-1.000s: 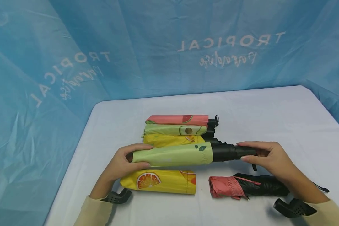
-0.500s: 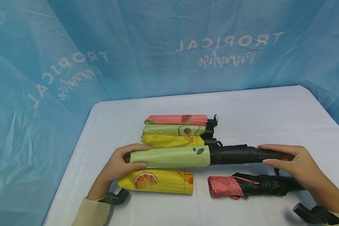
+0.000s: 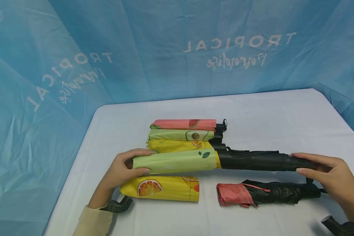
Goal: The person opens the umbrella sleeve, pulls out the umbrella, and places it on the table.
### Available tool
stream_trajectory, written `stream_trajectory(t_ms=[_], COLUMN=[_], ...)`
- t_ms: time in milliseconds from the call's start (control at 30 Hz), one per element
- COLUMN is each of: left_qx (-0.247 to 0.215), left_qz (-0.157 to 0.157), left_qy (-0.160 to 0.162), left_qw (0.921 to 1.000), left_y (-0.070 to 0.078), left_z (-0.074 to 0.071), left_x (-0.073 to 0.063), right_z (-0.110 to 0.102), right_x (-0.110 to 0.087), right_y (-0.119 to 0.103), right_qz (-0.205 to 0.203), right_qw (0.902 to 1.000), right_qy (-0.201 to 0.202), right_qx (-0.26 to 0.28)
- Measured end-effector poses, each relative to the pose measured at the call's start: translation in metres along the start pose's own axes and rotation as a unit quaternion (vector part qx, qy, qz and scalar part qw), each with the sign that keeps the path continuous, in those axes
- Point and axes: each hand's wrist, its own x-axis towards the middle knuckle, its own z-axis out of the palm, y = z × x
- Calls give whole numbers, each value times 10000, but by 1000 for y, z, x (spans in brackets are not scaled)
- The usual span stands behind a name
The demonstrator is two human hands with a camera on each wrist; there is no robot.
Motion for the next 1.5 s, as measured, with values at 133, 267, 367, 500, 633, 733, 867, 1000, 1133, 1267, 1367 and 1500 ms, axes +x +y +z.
stream_trajectory(t_ms=[133,267,367,500,633,733,867,1000,1133,1267,1367,1500], left_qx=[-22,-55,-3,-7,-116,-96,-119,-166,-5,412,715,924], left_qz=[35,88,141,22,-128,-89,-168,-415,-539,-434,-440,-487], left_qy=[-8,-100,-155,-124,-110,-133,-184,-328,-554,-715,-803,-888], left_qw=[10000,9999,9998,9999,9998,9998,9996,9985,9970,9956,9932,9906], left_y=[-1,-3,-5,-6,-8,-11,-16,-22,-28,-30,-28,-26], left_z=[-1,-3,-4,-4,-4,-6,-6,-5,-4,-4,-4,-2], left_x=[-1,-4,-6,-8,-11,-16,-20,-21,-21,-21,-22,-24], right_z=[-5,-10,-13,-18,-24,-28,-32,-33,-31,-31,-31,-32], right_x=[-3,-8,-10,-14,-20,-23,-27,-29,-31,-30,-29,-28], right_y=[8,16,22,31,42,50,57,62,63,63,62,63], right_qz=[-125,-394,-454,-316,-232,-212,-98,16,41,95,237,412], right_qw=[9990,9955,9933,9933,9867,9778,9756,9777,9803,9835,9882,9929], right_qy=[85,30,7,19,-54,-190,-322,-290,-257,-253,-224,-309], right_qx=[416,864,1064,1113,1611,2077,2168,2079,1957,1788,1495,1071])
